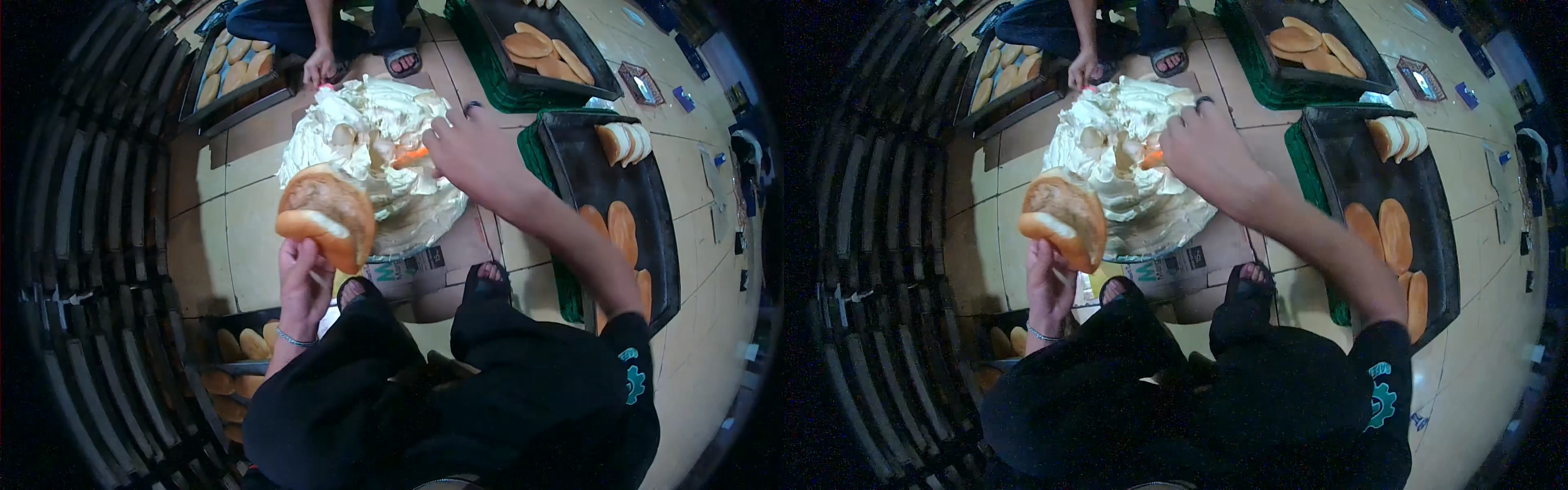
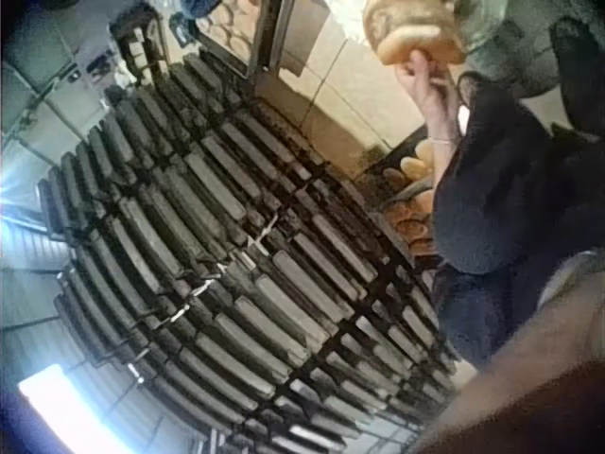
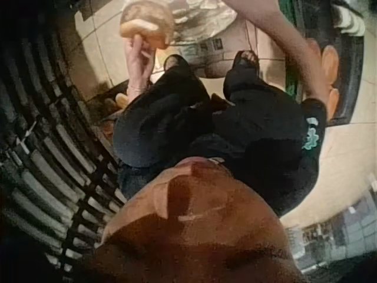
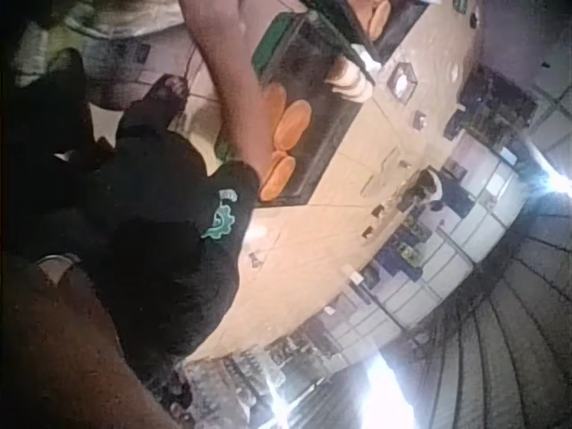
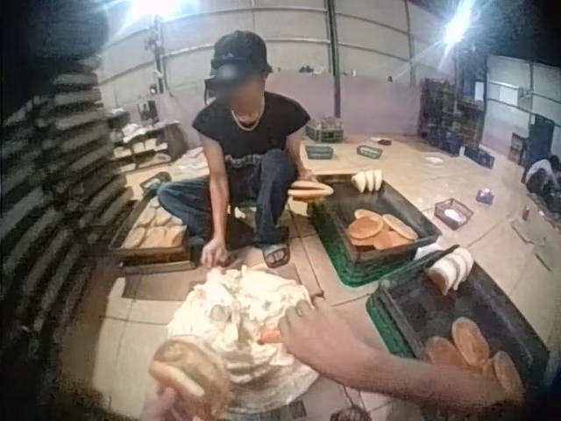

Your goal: The person spreads white cream onto bread rolls using a small orange spatula and places the finished rolls onto a dark metal tray.

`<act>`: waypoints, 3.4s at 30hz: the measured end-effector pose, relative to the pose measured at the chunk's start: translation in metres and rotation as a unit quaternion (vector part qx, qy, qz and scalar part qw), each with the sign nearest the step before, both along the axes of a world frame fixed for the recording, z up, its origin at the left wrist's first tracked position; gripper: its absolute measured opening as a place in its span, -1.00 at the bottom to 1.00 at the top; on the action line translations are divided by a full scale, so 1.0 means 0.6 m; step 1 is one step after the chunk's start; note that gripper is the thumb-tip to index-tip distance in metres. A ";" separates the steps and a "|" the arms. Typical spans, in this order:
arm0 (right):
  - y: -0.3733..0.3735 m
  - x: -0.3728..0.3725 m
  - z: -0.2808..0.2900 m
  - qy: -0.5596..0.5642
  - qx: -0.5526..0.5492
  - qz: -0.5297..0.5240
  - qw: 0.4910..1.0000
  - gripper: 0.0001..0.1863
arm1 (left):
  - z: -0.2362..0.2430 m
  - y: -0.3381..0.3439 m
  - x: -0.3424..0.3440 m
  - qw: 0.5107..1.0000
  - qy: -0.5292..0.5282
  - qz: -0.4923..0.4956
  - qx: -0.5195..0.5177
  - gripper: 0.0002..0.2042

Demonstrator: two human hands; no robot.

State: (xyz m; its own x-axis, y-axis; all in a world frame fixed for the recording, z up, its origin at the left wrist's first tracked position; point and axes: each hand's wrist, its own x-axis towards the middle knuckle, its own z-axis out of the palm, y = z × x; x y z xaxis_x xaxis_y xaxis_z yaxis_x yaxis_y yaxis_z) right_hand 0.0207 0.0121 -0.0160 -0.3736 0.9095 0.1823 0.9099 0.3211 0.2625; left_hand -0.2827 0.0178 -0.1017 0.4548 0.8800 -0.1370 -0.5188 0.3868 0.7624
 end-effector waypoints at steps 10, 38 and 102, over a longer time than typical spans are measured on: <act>-0.102 0.090 0.053 0.056 0.027 -0.042 0.997 -0.96 | -0.036 -0.023 -0.074 0.992 0.002 0.103 -0.075 -0.68; -0.233 0.033 -0.245 0.682 -0.295 -0.320 0.588 -0.70 | -0.057 -0.036 -0.067 0.979 0.001 0.142 -0.147 -0.71; -0.110 0.072 -0.030 0.317 0.021 0.050 0.947 -0.42 | -0.009 0.030 0.019 0.986 -0.065 -0.100 -0.118 -0.66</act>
